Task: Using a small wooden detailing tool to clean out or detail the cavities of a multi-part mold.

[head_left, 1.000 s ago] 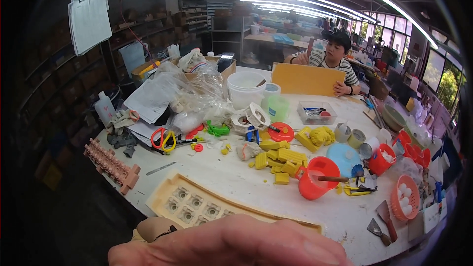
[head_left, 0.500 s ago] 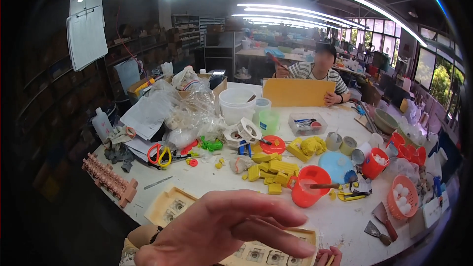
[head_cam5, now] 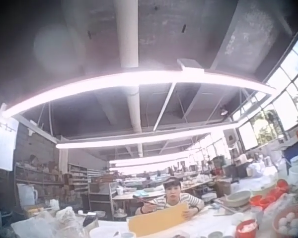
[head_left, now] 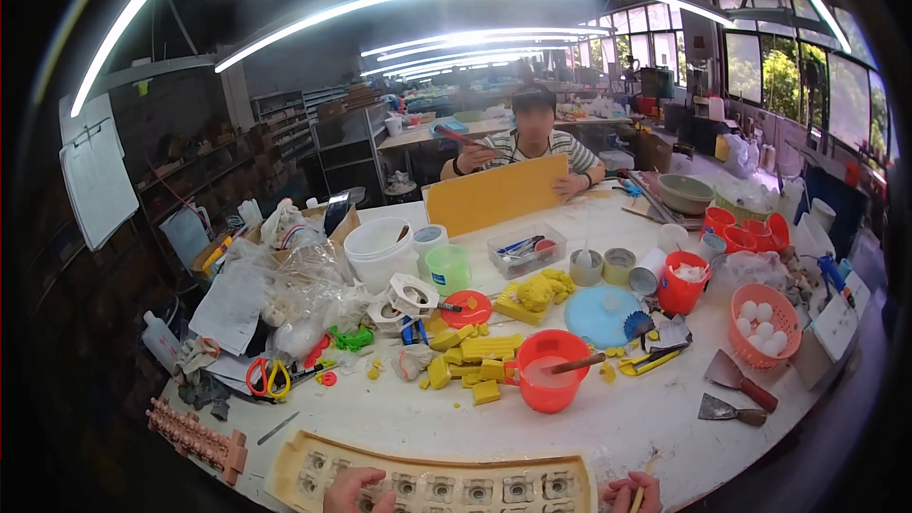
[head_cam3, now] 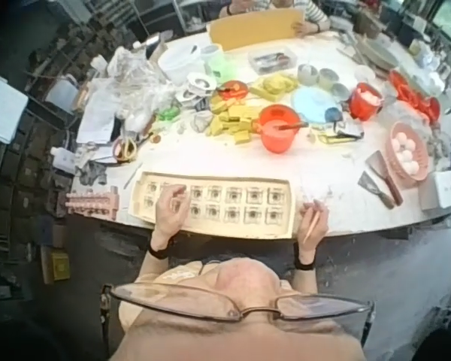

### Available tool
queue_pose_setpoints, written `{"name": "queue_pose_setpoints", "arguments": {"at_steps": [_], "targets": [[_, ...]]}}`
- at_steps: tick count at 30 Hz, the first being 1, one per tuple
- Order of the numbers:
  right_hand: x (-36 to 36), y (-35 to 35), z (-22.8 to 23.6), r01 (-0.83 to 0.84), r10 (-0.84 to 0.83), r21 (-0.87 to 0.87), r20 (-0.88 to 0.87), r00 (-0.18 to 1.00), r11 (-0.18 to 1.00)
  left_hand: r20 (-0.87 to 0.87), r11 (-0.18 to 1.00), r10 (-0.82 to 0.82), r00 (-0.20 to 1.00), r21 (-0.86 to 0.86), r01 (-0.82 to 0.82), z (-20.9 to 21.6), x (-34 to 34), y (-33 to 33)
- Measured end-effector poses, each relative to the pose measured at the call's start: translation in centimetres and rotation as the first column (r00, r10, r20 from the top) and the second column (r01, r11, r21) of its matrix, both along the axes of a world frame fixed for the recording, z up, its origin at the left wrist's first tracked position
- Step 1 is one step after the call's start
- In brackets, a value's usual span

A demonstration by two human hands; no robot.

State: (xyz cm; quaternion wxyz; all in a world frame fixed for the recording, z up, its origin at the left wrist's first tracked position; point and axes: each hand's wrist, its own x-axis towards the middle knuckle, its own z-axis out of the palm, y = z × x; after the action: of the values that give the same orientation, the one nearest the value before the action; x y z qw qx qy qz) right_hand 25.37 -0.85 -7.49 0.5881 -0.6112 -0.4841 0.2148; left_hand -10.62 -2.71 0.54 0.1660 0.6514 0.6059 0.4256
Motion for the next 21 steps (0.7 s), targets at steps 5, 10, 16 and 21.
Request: {"name": "queue_pose_setpoints", "arguments": {"at_steps": [5,10,16,21], "targets": [[0.2,0.1,-0.2,-0.014,0.013,0.008,0.059,0.998,1.000,-0.056,0.993,0.105,0.993,0.066,-0.101,-2.2,0.1,0.2],[-0.8,0.4,0.1,-0.036,0.031,0.038,0.121,0.992,0.999,-0.179,0.964,0.128,0.976,0.253,-0.080,-1.7,0.2,1.6],[-1.0,0.8,0.5,-0.066,0.053,0.043,0.246,0.968,0.997,-0.054,0.966,0.186,0.981,0.190,-0.172,-2.1,-0.3,1.6],[0.6,-0.1,1.1,-0.152,0.142,-0.070,-0.123,0.982,0.986,-0.013,0.978,0.130,0.991,0.168,-0.125,-1.2,0.3,2.5]]}}
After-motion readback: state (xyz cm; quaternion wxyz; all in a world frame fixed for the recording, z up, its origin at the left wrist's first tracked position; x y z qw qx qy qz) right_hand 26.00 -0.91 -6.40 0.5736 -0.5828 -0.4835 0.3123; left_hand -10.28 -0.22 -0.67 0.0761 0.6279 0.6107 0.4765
